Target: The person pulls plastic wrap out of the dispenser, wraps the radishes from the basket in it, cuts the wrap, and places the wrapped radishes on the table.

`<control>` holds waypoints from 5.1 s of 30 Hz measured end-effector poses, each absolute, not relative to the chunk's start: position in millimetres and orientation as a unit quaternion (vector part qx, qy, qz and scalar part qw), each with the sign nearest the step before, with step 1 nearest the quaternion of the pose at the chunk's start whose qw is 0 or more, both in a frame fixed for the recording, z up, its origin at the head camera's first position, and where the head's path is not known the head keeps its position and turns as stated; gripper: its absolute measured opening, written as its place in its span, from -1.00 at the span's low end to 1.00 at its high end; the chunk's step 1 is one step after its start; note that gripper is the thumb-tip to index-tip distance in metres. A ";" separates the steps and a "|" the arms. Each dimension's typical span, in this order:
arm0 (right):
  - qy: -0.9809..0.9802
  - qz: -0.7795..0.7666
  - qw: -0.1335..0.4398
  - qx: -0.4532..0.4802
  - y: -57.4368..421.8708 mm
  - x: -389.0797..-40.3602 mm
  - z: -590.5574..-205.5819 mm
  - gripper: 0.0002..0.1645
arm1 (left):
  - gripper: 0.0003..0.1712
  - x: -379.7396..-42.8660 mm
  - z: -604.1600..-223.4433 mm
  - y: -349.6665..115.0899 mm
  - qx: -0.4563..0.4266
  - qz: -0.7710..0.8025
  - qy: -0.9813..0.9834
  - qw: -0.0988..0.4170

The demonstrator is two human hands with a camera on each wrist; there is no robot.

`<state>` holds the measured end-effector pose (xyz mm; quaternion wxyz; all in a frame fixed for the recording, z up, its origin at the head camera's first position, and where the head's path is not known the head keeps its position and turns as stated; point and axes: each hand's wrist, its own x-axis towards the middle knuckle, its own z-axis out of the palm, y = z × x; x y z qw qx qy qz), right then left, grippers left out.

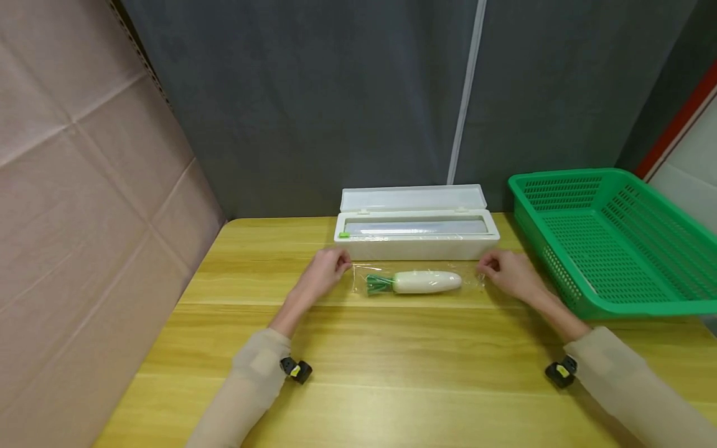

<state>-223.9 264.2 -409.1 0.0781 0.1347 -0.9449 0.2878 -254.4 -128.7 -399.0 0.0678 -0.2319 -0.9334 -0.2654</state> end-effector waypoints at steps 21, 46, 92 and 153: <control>-0.950 0.307 0.012 0.061 262.0 -240.3 -417.1 -0.80 | -0.96 -265.4 -411.5 -120.7 -0.127 -0.312 -0.941 0.030; -0.929 0.364 0.019 0.061 265.6 -229.7 -415.0 -0.85 | -0.91 -258.5 -412.3 -122.7 -0.110 -0.373 -0.921 0.032; -0.906 0.394 0.088 0.125 230.2 -241.9 -364.3 -0.76 | -0.56 -269.6 -405.4 -150.0 -0.142 -0.467 -0.864 0.120; -0.922 0.215 0.027 0.321 31.4 -311.9 -348.4 -0.76 | -0.32 -314.2 -410.5 -148.7 -0.193 -0.384 -0.903 0.018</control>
